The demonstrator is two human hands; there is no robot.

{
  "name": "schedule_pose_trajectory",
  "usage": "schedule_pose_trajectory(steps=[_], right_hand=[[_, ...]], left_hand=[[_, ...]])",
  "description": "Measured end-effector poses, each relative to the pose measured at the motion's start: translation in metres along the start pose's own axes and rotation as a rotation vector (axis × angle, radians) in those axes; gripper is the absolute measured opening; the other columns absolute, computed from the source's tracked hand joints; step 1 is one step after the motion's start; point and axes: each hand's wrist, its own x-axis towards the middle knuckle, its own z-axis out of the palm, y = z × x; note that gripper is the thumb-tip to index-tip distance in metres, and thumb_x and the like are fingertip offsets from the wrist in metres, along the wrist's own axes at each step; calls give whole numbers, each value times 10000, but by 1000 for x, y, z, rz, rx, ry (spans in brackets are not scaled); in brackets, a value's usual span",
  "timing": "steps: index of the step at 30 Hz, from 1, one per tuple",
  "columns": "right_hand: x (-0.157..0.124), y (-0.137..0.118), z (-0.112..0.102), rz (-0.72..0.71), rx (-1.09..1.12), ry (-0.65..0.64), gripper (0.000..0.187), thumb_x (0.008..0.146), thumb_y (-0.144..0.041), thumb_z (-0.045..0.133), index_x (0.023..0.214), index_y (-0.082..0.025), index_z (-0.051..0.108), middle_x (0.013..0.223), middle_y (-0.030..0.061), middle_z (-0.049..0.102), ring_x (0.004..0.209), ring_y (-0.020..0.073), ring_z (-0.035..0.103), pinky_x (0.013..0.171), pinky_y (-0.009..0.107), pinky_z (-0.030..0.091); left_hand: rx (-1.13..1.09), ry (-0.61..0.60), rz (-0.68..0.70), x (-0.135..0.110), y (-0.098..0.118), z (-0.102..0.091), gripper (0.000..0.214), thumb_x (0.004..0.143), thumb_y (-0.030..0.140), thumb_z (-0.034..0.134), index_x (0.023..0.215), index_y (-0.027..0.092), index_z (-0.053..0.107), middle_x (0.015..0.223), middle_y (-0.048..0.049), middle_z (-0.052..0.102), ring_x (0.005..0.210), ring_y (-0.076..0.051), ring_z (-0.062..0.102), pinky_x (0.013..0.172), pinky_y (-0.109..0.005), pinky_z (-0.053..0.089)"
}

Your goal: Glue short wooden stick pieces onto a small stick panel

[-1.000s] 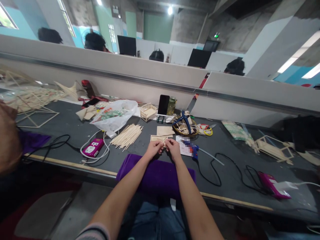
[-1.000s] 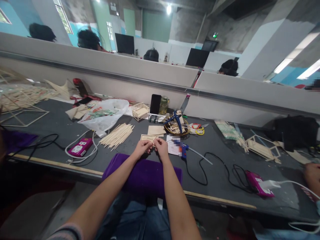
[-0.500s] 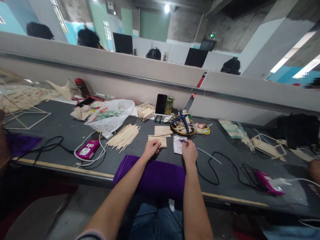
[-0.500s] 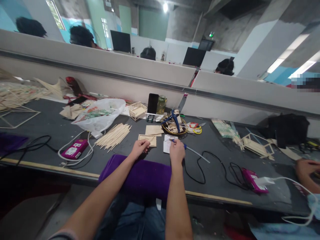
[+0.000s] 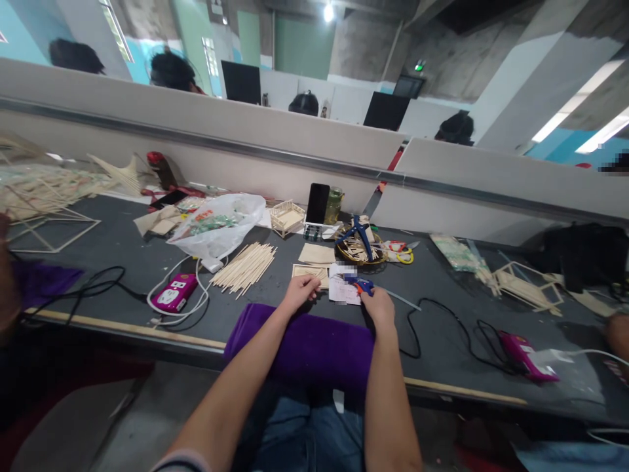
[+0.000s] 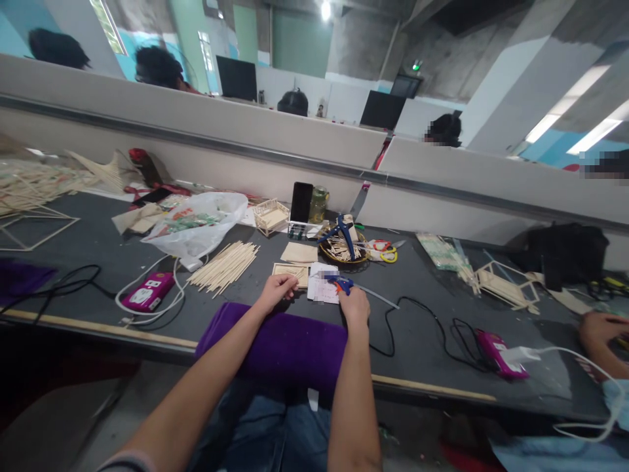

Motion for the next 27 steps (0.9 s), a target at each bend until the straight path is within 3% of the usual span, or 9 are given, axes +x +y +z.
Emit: schedule_pose_trajectory(steps=[5, 8, 13, 20, 23, 27], right_hand=[[3, -4, 8, -28, 52, 34, 362, 832, -275, 467, 1084, -71, 629, 1043, 216, 666, 972, 279, 639, 754, 307, 447], [6, -1, 8, -54, 91, 34, 323, 842, -268, 458, 1025, -100, 665, 1010, 189, 686, 955, 263, 642, 759, 288, 437], [10, 1, 9, -51, 162, 37, 327, 858, -271, 427, 919, -112, 706, 960, 187, 695, 935, 270, 642, 762, 296, 434], [5, 11, 8, 54, 326, 208, 396, 819, -251, 450, 1104, -41, 627, 1077, 279, 603, 1014, 345, 598, 829, 411, 428], [6, 19, 6, 34, 472, 272, 403, 794, -314, 475, 1090, -78, 612, 1052, 226, 627, 1002, 316, 596, 802, 390, 457], [6, 18, 6, -11, 774, 247, 405, 724, -391, 541, 1044, -143, 546, 904, 90, 673, 800, 225, 656, 607, 300, 504]], left_hand=[[145, -215, 18, -3, -3, 5, 378, 727, 505, 616, 771, 137, 693, 519, 1, 573, 440, -95, 491, 420, -186, 335], [287, -331, 117, -3, -7, 7, 370, 770, 486, 578, 699, 138, 683, 508, 10, 548, 460, -95, 459, 466, -201, 321], [447, -327, 186, -1, -10, 7, 429, 816, 501, 507, 641, 137, 652, 500, 21, 506, 511, -104, 411, 503, -211, 293], [500, -346, 141, -1, -10, 6, 407, 820, 479, 488, 691, 131, 654, 526, 16, 521, 525, -110, 438, 515, -216, 310], [444, -341, 140, -1, -11, 7, 414, 801, 500, 505, 683, 131, 654, 541, 9, 539, 509, -107, 463, 506, -216, 328], [285, -308, 72, -2, -8, 7, 422, 748, 536, 566, 726, 129, 675, 529, 6, 558, 472, -101, 485, 474, -206, 348]])
